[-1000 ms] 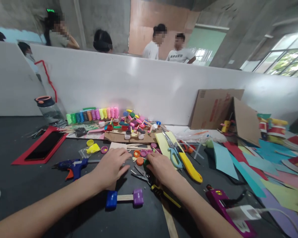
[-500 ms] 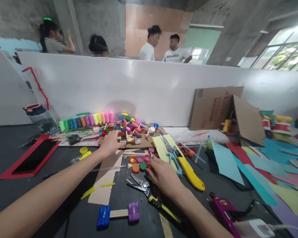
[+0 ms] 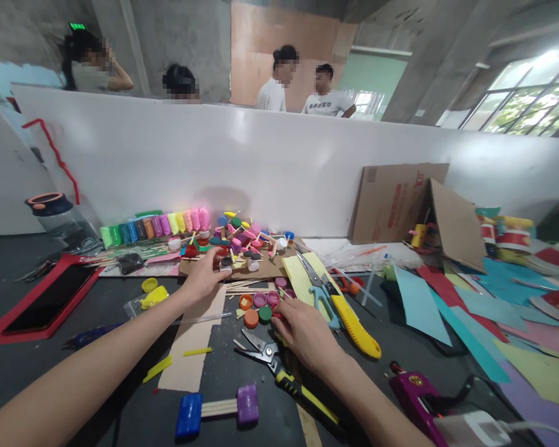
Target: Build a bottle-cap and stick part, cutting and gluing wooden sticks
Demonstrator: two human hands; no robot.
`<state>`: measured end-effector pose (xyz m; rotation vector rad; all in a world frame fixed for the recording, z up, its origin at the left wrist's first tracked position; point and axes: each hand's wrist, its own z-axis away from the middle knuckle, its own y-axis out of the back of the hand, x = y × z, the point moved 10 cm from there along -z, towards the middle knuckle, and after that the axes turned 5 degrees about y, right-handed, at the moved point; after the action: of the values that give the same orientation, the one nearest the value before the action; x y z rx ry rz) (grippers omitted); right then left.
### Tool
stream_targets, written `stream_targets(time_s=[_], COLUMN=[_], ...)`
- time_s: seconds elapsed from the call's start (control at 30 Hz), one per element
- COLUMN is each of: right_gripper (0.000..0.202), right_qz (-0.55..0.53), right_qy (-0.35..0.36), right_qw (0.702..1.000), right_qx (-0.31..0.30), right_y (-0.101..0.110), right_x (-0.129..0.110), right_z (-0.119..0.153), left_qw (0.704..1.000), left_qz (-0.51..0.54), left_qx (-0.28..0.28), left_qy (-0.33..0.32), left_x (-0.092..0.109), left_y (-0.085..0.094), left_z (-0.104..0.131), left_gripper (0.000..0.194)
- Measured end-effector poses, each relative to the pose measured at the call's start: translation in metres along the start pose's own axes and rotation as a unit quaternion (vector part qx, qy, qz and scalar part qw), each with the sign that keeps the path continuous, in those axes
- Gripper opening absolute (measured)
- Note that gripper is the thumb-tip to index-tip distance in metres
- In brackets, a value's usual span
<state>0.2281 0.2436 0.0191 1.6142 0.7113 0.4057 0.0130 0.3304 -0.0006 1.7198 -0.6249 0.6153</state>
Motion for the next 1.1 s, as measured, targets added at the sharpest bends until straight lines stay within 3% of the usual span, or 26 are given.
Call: stream_targets(time_s=[0.43,0.73,0.9,1.0,1.1], right_gripper=[0.012,0.017,0.016,0.017,0.017], right_qz=[-0.02,-0.029,-0.032,-0.033,-0.036], right_qy=[-0.005,-0.001,-0.004,-0.005,-0.004], right_qw=[1.0,0.999,0.999,0.999,0.999], right_qx=[-0.011,-0.016,-0.015,-0.013,-0.014], right_y=[-0.005,-0.008,-0.009,-0.009,-0.011], right_x=[0.0,0.0,0.003,0.005,0.006], right_z=[-0.002,-0.003,-0.002,-0.002,-0.003], left_qw=[0.999,0.999,0.998,0.995,0.99], left_qz=[0.044,0.029,0.009,-0.009,-0.031], left_qx=[-0.006,0.031,0.055,0.084,0.127], left_qy=[-0.003,-0.006,-0.03,-0.048,-0.053], left_x=[-0.014,-0.015,-0.004,0.003,-0.001], left_y=[0.028,0.024,0.024,0.04,0.071], left_z=[0.037,0.02,0.02,0.028,0.034], left_gripper=[0.038,0.036,0.035,0.036,0.035])
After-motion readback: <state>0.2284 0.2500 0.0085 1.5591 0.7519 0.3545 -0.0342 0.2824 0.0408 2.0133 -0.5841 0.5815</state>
